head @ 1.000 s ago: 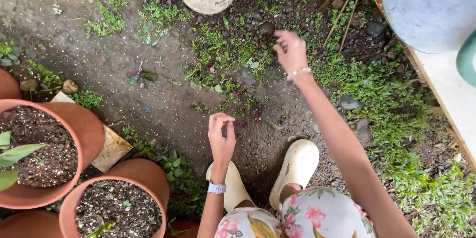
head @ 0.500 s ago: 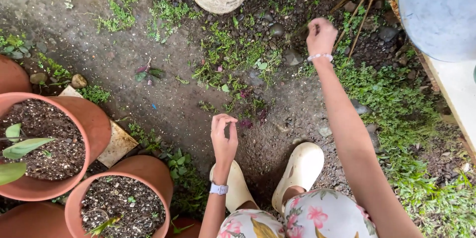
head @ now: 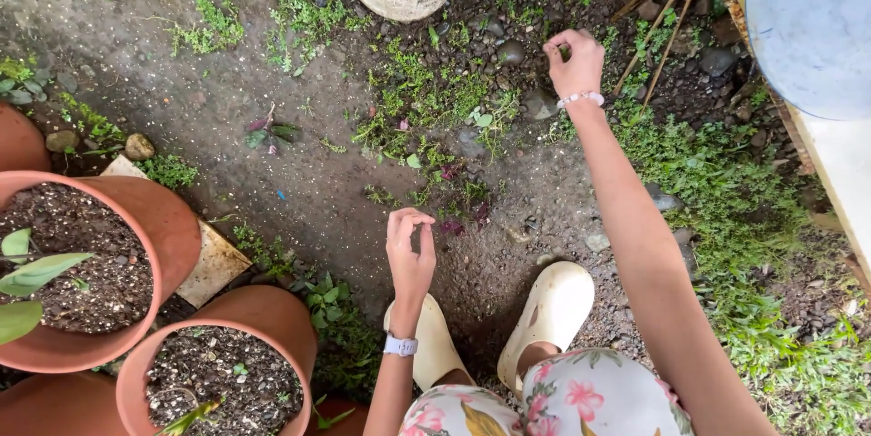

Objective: Hand-weeding a small patch of ground between potted plants in a garden.

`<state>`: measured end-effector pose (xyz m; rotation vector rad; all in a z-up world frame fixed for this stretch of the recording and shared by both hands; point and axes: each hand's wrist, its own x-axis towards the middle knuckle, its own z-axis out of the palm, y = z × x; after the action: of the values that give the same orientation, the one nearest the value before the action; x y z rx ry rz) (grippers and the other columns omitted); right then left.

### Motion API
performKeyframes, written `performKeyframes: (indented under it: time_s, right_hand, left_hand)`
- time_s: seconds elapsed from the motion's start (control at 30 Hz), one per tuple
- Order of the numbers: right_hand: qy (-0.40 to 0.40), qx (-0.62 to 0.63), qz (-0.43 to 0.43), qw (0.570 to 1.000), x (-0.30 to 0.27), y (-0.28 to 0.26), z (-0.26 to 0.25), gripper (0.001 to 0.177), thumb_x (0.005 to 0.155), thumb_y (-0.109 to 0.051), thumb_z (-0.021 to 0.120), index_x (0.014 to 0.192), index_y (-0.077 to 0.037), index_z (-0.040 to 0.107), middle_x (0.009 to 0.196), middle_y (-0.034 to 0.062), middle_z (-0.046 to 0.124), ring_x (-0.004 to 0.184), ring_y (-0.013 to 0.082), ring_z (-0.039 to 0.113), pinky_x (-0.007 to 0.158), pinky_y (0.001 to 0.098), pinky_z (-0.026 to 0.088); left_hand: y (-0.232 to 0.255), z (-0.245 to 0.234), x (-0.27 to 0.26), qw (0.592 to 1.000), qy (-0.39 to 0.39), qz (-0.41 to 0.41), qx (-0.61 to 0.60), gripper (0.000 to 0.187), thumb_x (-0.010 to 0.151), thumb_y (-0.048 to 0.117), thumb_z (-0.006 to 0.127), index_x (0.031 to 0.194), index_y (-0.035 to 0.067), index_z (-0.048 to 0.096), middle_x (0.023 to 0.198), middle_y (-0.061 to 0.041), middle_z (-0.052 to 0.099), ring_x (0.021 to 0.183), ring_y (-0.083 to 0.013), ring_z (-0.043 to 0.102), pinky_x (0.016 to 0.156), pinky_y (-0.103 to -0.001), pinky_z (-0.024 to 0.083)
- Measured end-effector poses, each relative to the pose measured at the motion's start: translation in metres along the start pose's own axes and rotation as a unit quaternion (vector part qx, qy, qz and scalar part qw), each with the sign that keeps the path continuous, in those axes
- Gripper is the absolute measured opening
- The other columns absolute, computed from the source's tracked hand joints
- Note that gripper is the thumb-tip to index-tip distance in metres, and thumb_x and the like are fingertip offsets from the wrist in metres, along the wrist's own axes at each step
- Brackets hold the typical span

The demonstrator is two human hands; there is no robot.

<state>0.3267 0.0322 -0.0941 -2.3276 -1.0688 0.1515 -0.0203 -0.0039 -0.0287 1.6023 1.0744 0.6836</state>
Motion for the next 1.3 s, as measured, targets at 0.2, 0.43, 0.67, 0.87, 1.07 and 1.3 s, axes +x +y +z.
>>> performKeyframes:
  time_s: [0.2,0.43,0.67,0.87,1.07,1.3]
  right_hand:
    - [-0.190,0.075,-0.112,0.972,-0.013,-0.067,-0.025,0.013,0.085,0.001,0.058,0.077,-0.009,0.062,0.080,0.0067,0.064,0.081,0.0181,0.062,0.077,0.0301,0.055]
    - [-0.121,0.140,-0.122,0.975,0.002,-0.070,-0.008,0.022,0.076,0.003,0.067,0.097,0.003,0.060,0.093,0.0185,0.062,0.074,0.0197,0.065,0.063,0.0205,0.059]
    - [-0.049,0.035,-0.071,0.996,0.032,-0.055,0.016,0.014,0.074,-0.001,0.071,0.085,-0.004,0.063,0.078,0.0086,0.062,0.067,0.0155,0.060,0.069,0.0255,0.057]
    - [0.076,-0.002,-0.062,0.995,0.042,-0.017,0.007,0.013,0.078,0.005,0.062,0.077,-0.006,0.068,0.074,0.0063,0.069,0.065,0.0142,0.065,0.062,0.0206,0.058]
    - [-0.013,0.107,-0.090,0.990,-0.003,-0.062,-0.023,0.016,0.076,0.005,0.063,0.075,-0.011,0.067,0.074,0.0039,0.067,0.067,0.0167,0.063,0.061,0.0231,0.054]
    - [0.041,0.181,-0.132,0.974,-0.007,-0.045,-0.019,0.028,0.064,0.006,0.073,0.089,-0.004,0.068,0.088,0.0118,0.057,0.078,0.0270,0.061,0.065,0.0288,0.055]
  left_hand:
    - [-0.007,0.003,-0.001,1.000,-0.004,0.004,0.003,0.011,0.084,0.000,0.047,0.085,0.008,0.054,0.090,-0.007,0.047,0.089,-0.0202,0.050,0.077,-0.033,0.043]
    - [-0.005,0.000,0.004,1.000,0.002,-0.004,0.007,0.011,0.083,0.000,0.046,0.085,0.009,0.054,0.090,-0.007,0.047,0.088,-0.0201,0.049,0.078,-0.034,0.043]
    - [-0.009,0.002,0.004,1.000,-0.004,-0.013,0.015,0.011,0.084,0.000,0.047,0.085,0.008,0.055,0.090,-0.007,0.048,0.088,-0.0199,0.050,0.078,-0.033,0.044]
    - [-0.010,-0.004,0.005,0.999,0.008,-0.022,0.025,0.012,0.083,-0.001,0.047,0.086,0.008,0.055,0.089,-0.007,0.048,0.085,-0.0192,0.051,0.076,-0.032,0.044]
    - [-0.004,0.002,0.008,0.999,0.000,-0.041,0.014,0.013,0.081,-0.004,0.049,0.082,0.007,0.053,0.086,-0.005,0.047,0.085,-0.0200,0.052,0.076,-0.032,0.044]
    - [0.007,0.000,0.012,0.998,-0.008,-0.068,0.016,0.017,0.081,-0.008,0.048,0.080,0.007,0.054,0.085,-0.003,0.047,0.083,-0.0196,0.052,0.077,-0.033,0.043]
